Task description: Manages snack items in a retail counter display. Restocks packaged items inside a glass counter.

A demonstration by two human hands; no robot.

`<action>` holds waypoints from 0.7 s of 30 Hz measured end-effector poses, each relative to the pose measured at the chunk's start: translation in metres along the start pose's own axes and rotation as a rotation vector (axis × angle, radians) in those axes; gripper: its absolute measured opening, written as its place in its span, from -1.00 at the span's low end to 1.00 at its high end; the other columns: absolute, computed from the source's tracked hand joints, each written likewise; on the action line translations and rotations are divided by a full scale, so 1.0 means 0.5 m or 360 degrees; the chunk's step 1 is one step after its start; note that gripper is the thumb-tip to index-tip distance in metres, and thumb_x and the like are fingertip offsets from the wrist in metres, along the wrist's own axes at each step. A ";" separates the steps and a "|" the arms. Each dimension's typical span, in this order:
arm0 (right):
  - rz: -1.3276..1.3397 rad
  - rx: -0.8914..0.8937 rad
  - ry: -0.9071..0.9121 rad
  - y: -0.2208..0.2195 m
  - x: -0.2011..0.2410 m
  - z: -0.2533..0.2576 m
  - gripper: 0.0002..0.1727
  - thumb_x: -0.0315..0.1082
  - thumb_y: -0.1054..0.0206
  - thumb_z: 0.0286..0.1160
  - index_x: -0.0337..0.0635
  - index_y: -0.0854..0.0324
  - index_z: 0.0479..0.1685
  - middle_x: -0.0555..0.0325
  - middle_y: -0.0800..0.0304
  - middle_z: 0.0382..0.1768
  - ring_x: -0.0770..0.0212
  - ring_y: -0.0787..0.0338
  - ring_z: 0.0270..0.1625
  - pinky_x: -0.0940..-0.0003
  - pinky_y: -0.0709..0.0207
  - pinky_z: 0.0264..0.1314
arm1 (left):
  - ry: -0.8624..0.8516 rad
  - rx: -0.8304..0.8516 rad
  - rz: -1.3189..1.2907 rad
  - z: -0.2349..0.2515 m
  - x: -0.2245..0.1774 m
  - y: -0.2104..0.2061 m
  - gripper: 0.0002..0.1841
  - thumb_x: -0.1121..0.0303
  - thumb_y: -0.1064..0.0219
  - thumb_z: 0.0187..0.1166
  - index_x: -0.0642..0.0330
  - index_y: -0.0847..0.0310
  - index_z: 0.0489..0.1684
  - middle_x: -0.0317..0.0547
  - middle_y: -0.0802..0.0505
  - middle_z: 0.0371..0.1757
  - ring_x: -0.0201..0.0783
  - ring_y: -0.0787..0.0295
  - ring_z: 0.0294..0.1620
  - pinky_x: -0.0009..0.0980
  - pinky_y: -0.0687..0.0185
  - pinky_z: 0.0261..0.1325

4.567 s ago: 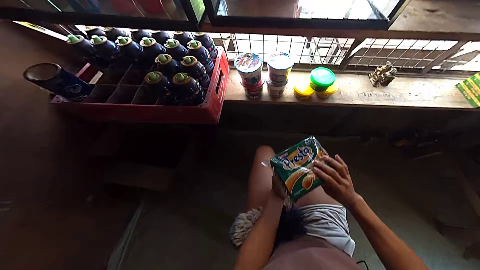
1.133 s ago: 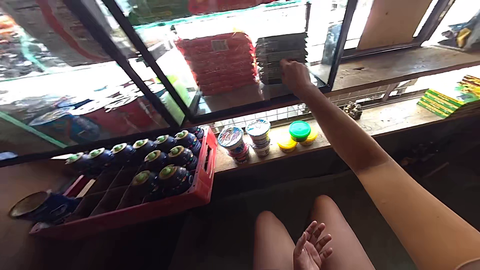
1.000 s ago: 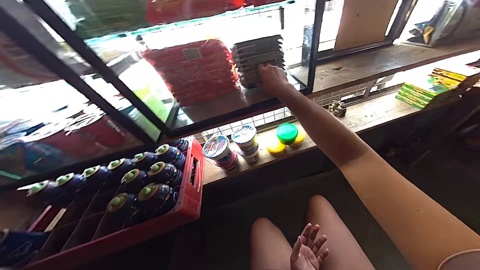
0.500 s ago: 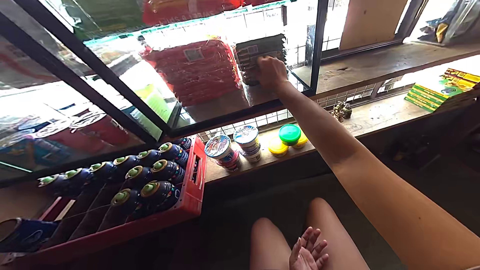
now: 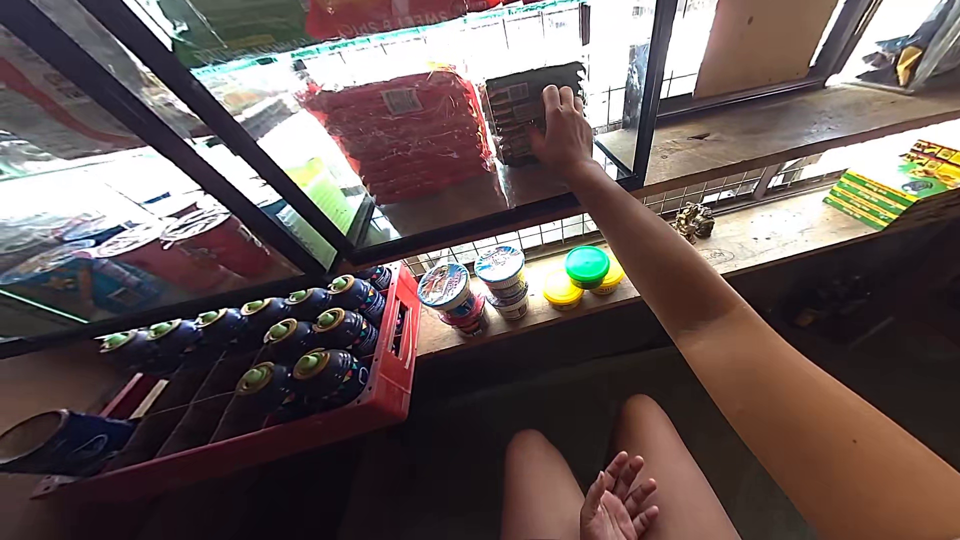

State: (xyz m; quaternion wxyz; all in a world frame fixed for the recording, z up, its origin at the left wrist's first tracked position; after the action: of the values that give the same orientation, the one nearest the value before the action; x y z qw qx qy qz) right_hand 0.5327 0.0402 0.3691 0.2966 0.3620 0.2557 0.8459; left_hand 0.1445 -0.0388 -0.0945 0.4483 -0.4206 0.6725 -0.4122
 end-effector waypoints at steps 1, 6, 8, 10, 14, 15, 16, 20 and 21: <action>0.0000 0.0000 -0.0004 -0.001 -0.001 0.001 -0.41 -0.17 -0.40 0.53 -0.24 -0.46 0.51 -0.18 -0.53 0.42 -0.22 -0.54 0.51 -0.10 -0.58 0.30 | -0.0001 -0.0008 0.0000 0.001 -0.001 0.001 -0.46 -0.01 0.02 0.75 0.05 -0.58 0.53 0.19 -0.72 0.47 0.21 -0.76 0.35 0.01 -0.74 0.26; 0.0153 -0.0028 0.0045 0.003 -0.027 0.022 -0.52 -0.21 -0.30 0.55 -0.30 -0.60 0.37 -0.26 -0.63 0.39 -0.24 -0.61 0.49 -0.19 -0.53 0.42 | 0.0010 -0.0126 0.0107 0.005 -0.007 0.003 -0.40 0.05 0.31 0.80 0.11 -0.54 0.53 0.17 -0.73 0.47 0.17 -0.76 0.35 0.01 -0.75 0.23; 0.0213 -0.0031 0.0148 0.029 -0.022 0.005 -0.58 -0.22 -0.16 0.67 -0.33 -0.64 0.29 -0.22 -0.69 0.34 -0.14 -0.66 0.45 -0.09 -0.49 0.50 | 0.0008 -0.0162 0.0158 0.000 -0.013 0.001 -0.38 0.05 0.38 0.81 0.11 -0.52 0.52 0.13 -0.74 0.45 0.12 -0.78 0.32 -0.02 -0.75 0.20; 0.0313 -0.0098 0.0346 0.075 -0.002 -0.066 -0.59 -0.20 -0.10 0.74 -0.32 -0.63 0.29 -0.18 -0.71 0.31 -0.06 -0.68 0.42 0.03 -0.52 0.52 | -0.0035 -0.0128 0.0197 -0.001 -0.020 -0.001 -0.39 0.07 0.36 0.81 0.10 -0.52 0.53 0.10 -0.75 0.45 0.08 -0.79 0.31 -0.04 -0.74 0.22; 0.0679 -0.0040 0.0546 0.094 0.001 -0.419 -0.63 -0.24 -0.18 0.74 -0.38 -0.66 0.22 -0.25 -0.74 0.18 -0.08 -0.73 0.26 -0.04 -0.58 0.38 | -0.0086 -0.0138 0.0206 -0.006 -0.026 -0.004 -0.38 0.06 0.41 0.83 0.08 -0.53 0.50 0.05 -0.77 0.42 0.03 -0.80 0.29 -0.07 -0.74 0.21; 0.0811 0.0172 0.0554 0.060 -0.016 -0.523 -0.67 -0.28 -0.24 0.68 -0.42 -0.71 0.09 -0.23 -0.80 0.06 -0.03 -0.79 0.17 -0.01 -0.65 0.32 | -0.0103 -0.0182 0.0213 -0.006 -0.029 -0.002 -0.38 0.06 0.44 0.85 0.08 -0.54 0.47 0.03 -0.79 0.38 0.01 -0.81 0.25 -0.09 -0.75 0.17; 0.0915 0.0510 0.0559 0.020 -0.031 -0.624 -0.70 -0.29 -0.27 0.62 -0.39 -0.75 0.00 -0.12 -0.84 -0.02 0.09 -0.83 0.10 0.09 -0.70 0.28 | -0.0128 -0.0262 0.0222 -0.006 -0.032 0.001 -0.38 0.07 0.43 0.86 0.09 -0.56 0.43 0.00 -0.83 0.33 -0.02 -0.84 0.20 -0.12 -0.77 0.13; 0.1211 0.1978 -0.0102 -0.114 -0.142 -0.994 -0.67 -0.33 -0.30 0.60 -0.41 -0.69 0.14 -0.09 -0.86 0.00 0.13 -0.86 0.05 0.12 -0.72 0.25 | -0.0239 -0.0770 0.0177 -0.022 -0.041 0.020 -0.52 0.08 0.28 0.89 0.14 -0.55 0.22 -0.10 -0.84 -0.05 -0.18 -0.81 -0.09 -0.20 -0.72 -0.04; 0.1254 0.2070 -0.0220 -0.120 -0.162 -1.057 -0.67 -0.33 -0.32 0.56 -0.43 -0.71 0.10 -0.09 -0.87 -0.06 0.13 -0.86 -0.01 0.11 -0.72 0.20 | -0.0271 -0.0832 0.0147 -0.025 -0.043 0.024 -0.52 0.10 0.26 0.89 0.17 -0.58 0.20 -0.09 -0.85 -0.06 -0.18 -0.82 -0.09 -0.22 -0.69 -0.01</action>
State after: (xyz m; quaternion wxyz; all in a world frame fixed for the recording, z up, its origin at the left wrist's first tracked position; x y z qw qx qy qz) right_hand 0.1934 -0.0891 -0.0279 -0.2846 0.5803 0.5353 0.5438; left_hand 0.1354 -0.0129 -0.0972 0.3978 -0.5239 0.7344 -0.1670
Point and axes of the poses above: each hand's wrist, its own z-axis towards the middle knuckle, its own y-axis out of the back of the hand, x = y × z, the point moved 6 cm from there along z, towards the middle knuckle
